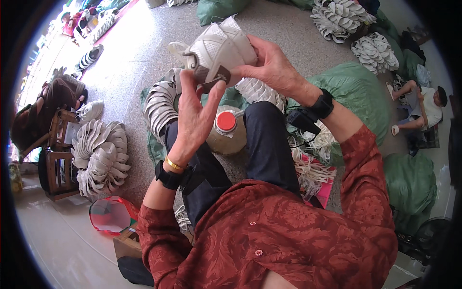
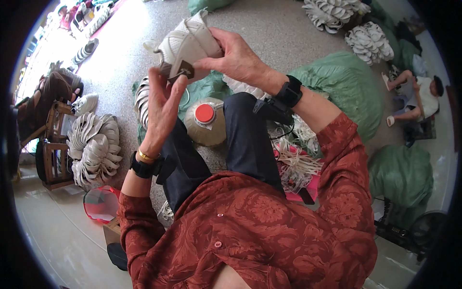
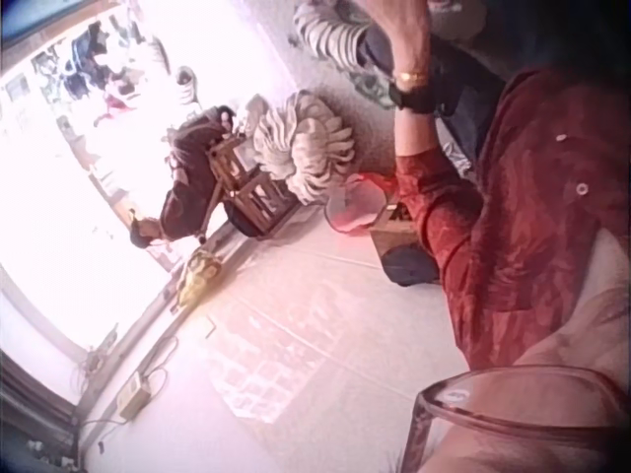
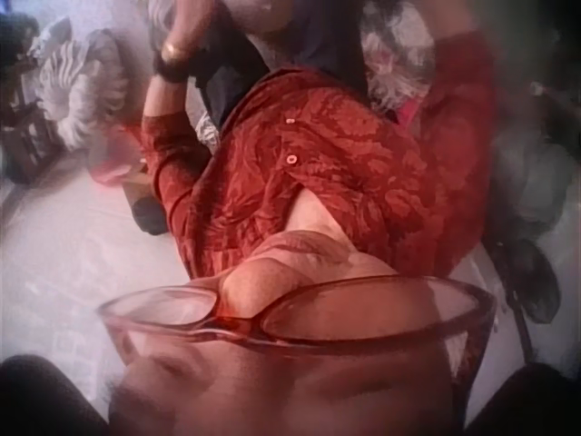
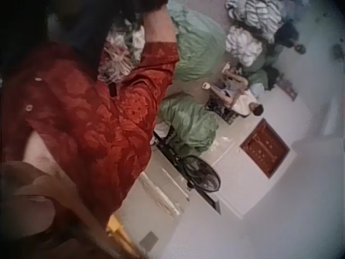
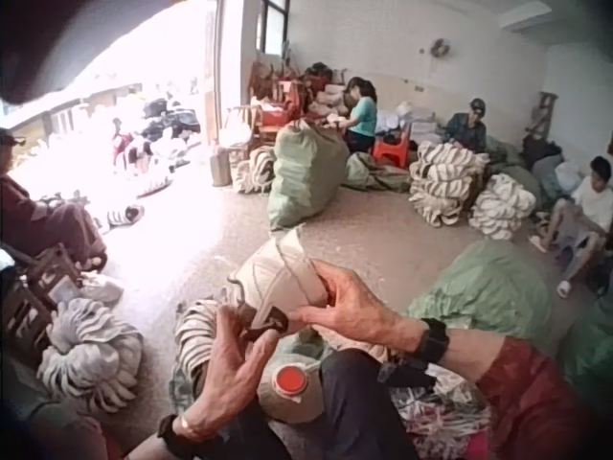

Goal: Lacing a white shoe in a shoe manufacturing workshop.

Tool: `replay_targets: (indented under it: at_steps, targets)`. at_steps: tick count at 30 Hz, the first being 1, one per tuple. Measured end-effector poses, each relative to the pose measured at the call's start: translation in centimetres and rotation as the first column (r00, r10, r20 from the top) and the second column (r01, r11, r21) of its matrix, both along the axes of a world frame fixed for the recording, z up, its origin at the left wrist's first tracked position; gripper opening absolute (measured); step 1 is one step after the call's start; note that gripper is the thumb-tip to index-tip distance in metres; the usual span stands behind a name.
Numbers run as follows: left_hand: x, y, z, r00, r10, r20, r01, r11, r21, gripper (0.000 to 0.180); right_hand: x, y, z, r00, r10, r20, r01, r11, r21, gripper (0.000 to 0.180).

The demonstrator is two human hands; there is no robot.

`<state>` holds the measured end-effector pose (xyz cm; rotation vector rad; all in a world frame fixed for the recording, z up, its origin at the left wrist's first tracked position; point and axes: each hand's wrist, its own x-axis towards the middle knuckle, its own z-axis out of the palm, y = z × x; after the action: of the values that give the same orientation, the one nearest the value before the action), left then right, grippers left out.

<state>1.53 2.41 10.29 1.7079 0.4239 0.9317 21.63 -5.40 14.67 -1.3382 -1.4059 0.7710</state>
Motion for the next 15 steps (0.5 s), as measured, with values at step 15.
replay_targets:
  at_steps: [15]
  targets:
    - [-8.7, 10.9, -12.6, 0.912, 0.136, -0.388, -0.221, 0.958, -0.185, 0.009, 15.1, 9.7, -21.8, 0.777, -0.119, 0.618, 0.246, 0.961, -0.124, 0.039]
